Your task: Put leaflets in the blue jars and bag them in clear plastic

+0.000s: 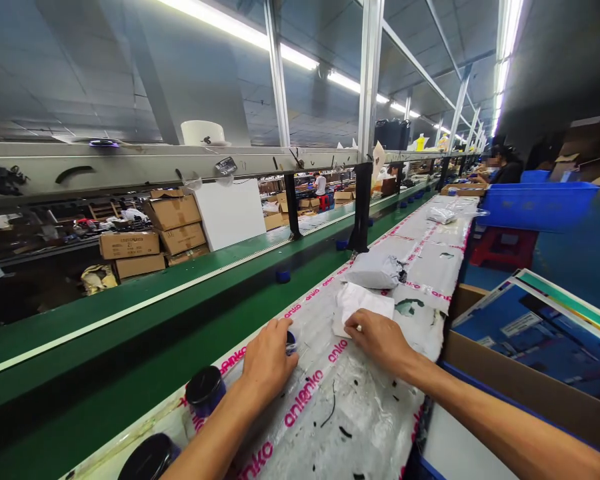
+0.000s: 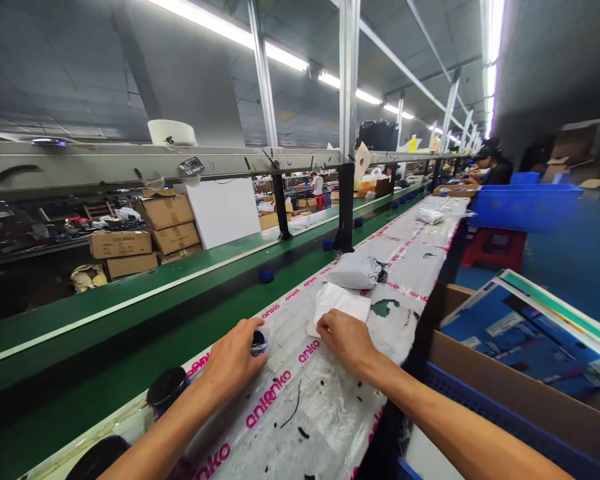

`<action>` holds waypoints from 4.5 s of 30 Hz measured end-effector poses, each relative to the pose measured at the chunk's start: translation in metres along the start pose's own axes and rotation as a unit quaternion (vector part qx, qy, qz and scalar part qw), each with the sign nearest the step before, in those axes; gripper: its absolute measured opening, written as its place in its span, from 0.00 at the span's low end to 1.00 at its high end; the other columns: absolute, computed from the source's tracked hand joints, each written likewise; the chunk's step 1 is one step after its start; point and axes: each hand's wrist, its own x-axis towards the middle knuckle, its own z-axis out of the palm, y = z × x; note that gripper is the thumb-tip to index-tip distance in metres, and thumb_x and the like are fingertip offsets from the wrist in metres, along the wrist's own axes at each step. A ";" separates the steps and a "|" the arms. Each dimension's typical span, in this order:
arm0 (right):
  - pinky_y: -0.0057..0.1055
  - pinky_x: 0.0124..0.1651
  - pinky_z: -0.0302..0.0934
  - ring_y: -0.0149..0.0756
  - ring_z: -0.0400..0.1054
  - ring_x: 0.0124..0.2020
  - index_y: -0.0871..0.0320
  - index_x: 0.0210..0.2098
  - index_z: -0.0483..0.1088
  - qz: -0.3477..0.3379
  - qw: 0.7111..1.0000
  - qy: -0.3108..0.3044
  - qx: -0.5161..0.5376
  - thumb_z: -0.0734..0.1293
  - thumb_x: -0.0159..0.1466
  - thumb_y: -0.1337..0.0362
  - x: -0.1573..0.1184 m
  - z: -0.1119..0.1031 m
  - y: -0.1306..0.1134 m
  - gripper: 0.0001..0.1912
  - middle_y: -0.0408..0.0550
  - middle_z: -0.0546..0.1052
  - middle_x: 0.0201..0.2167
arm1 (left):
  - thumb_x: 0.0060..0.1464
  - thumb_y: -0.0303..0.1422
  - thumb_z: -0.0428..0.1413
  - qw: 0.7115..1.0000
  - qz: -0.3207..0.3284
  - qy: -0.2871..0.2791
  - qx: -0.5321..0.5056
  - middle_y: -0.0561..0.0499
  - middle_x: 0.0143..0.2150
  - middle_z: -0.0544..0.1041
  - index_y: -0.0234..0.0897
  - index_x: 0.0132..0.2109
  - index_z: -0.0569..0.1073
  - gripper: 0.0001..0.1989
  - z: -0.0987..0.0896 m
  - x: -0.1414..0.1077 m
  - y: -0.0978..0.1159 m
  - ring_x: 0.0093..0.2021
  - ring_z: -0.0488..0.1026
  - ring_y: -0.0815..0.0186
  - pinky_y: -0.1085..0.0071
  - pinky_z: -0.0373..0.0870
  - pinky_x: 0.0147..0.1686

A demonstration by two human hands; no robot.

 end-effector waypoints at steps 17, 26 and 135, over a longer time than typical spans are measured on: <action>0.26 0.26 0.51 0.28 0.59 0.24 0.61 0.30 0.73 0.138 0.878 -0.061 0.454 0.73 0.51 0.49 0.013 -0.028 0.034 0.20 0.42 0.70 0.24 | 0.57 0.29 0.57 0.986 0.164 -0.010 -0.023 0.37 0.57 0.74 0.31 0.52 0.73 0.16 0.046 0.038 0.098 0.54 0.72 0.46 0.50 0.73 0.48; 0.24 0.23 0.52 0.26 0.59 0.23 0.60 0.30 0.71 0.111 0.768 -0.039 0.630 0.78 0.49 0.55 0.009 -0.066 -0.001 0.19 0.43 0.72 0.27 | 0.60 0.37 0.55 0.971 0.089 0.101 -0.198 0.45 0.62 0.67 0.41 0.52 0.68 0.15 0.011 0.022 0.082 0.51 0.73 0.57 0.58 0.69 0.50; 0.23 0.25 0.54 0.26 0.61 0.26 0.60 0.31 0.73 0.150 0.805 -0.123 0.561 0.77 0.52 0.51 0.018 -0.042 0.053 0.19 0.41 0.71 0.26 | 0.59 0.32 0.53 0.980 0.176 -0.079 -0.038 0.39 0.63 0.69 0.35 0.55 0.70 0.17 0.039 0.044 0.090 0.63 0.65 0.48 0.51 0.67 0.59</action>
